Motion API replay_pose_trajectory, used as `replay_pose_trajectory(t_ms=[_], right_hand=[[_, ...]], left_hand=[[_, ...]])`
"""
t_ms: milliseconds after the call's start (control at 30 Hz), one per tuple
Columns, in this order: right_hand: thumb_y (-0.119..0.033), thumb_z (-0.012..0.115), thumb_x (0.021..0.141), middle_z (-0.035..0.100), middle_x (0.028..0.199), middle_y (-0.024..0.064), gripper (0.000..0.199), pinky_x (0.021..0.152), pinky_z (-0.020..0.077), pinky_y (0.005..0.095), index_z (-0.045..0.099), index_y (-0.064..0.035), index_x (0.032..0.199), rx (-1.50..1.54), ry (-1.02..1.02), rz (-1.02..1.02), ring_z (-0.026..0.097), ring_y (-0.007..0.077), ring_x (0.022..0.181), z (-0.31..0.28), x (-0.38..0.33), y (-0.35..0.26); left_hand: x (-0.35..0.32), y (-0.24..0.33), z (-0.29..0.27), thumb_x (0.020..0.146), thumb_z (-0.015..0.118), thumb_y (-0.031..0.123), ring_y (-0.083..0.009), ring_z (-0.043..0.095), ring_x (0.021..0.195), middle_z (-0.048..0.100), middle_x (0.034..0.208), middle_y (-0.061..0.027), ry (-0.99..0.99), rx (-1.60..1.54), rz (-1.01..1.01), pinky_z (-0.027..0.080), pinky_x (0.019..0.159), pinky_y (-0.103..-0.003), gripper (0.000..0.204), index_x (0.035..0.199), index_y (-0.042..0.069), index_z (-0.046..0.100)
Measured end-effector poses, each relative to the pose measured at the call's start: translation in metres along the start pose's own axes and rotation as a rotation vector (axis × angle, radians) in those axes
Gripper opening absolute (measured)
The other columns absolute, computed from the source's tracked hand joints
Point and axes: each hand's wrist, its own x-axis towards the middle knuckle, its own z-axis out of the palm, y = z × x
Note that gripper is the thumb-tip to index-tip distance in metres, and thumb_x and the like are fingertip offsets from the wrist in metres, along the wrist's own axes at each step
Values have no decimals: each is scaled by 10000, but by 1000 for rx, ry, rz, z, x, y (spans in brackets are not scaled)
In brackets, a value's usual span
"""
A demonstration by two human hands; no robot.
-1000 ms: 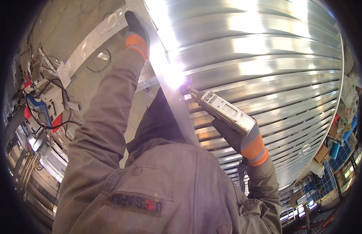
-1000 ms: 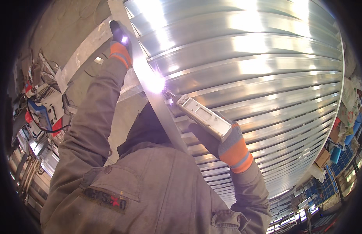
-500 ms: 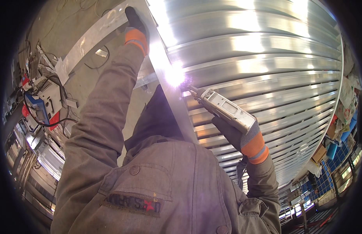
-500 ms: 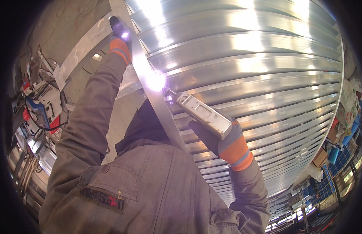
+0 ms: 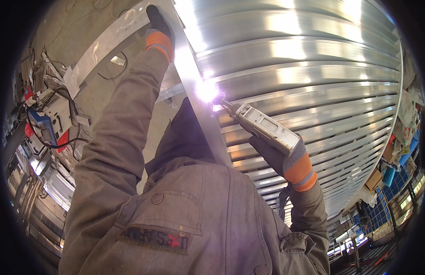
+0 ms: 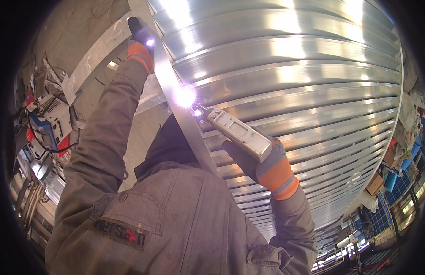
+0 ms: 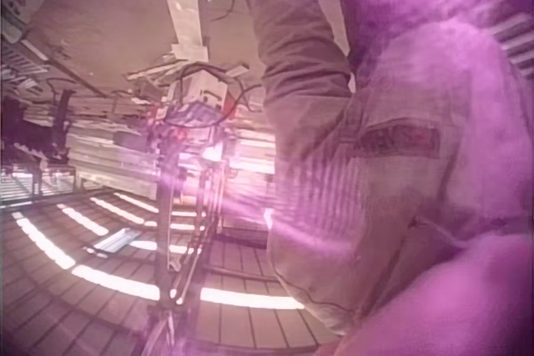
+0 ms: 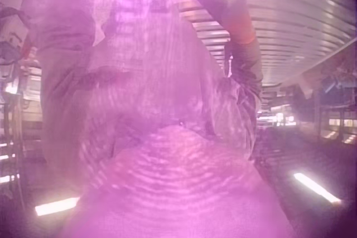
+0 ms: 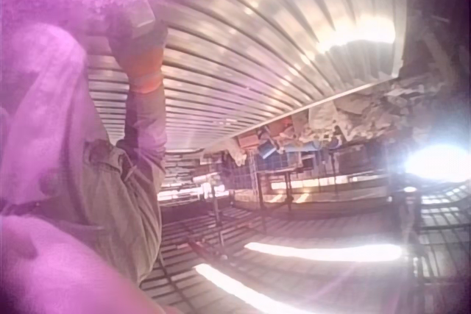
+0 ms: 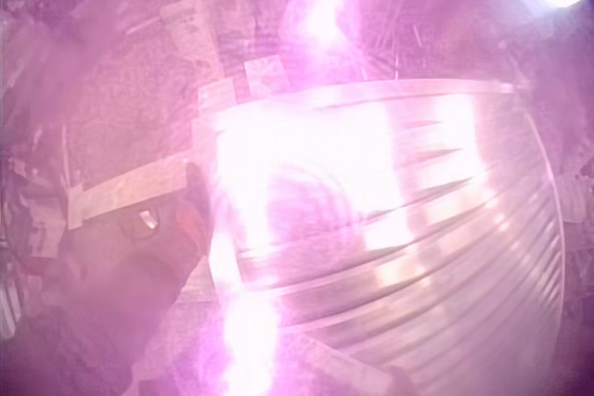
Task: The person welds a metal frame using a handheld welding torch, creating bright sparks along the seams. They reposition the frame and continue welding different sections, then briefly use a hammer to tap the welded area.
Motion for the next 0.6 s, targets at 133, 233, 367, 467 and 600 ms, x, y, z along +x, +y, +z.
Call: replay_pose_trajectory(t_ms=[133,233,367,467,600], right_hand=[[-162,887,978,849,1107,78,369,704,647,400,873,-230,1340,-66,-27,-50,817,283,824,-2,0,2],[-158,879,978,845,1112,78,378,697,642,401,872,-250,1345,-63,-66,43,811,283,821,-4,0,1],[-166,873,984,845,1112,77,372,688,637,399,872,-267,1342,-152,-40,-59,807,285,815,-5,1,-2],[-159,898,1030,870,1122,105,328,805,678,360,843,-63,1339,-125,-92,0,852,211,944,-8,-1,-3],[-154,899,1024,866,1135,98,324,818,682,360,848,-86,1336,-172,-74,-114,855,224,956,-7,0,1]], left_hand=[[12,3,8,1047,703,382,-327,818,1229,883,1260,-97,-48,-68,19,588,1035,-516,330,1208,191,919],[19,5,17,1050,700,385,-328,814,1236,882,1268,-96,-59,-86,17,584,1042,-515,334,1216,191,916],[24,7,24,1054,696,389,-328,809,1246,879,1278,-94,-65,-109,12,579,1052,-515,340,1227,191,913],[26,9,27,1057,694,391,-329,806,1253,877,1286,-93,-66,-121,12,575,1060,-514,345,1235,191,911],[29,10,31,1061,690,395,-330,801,1263,875,1296,-92,-69,-141,4,570,1070,-514,351,1245,191,908]])
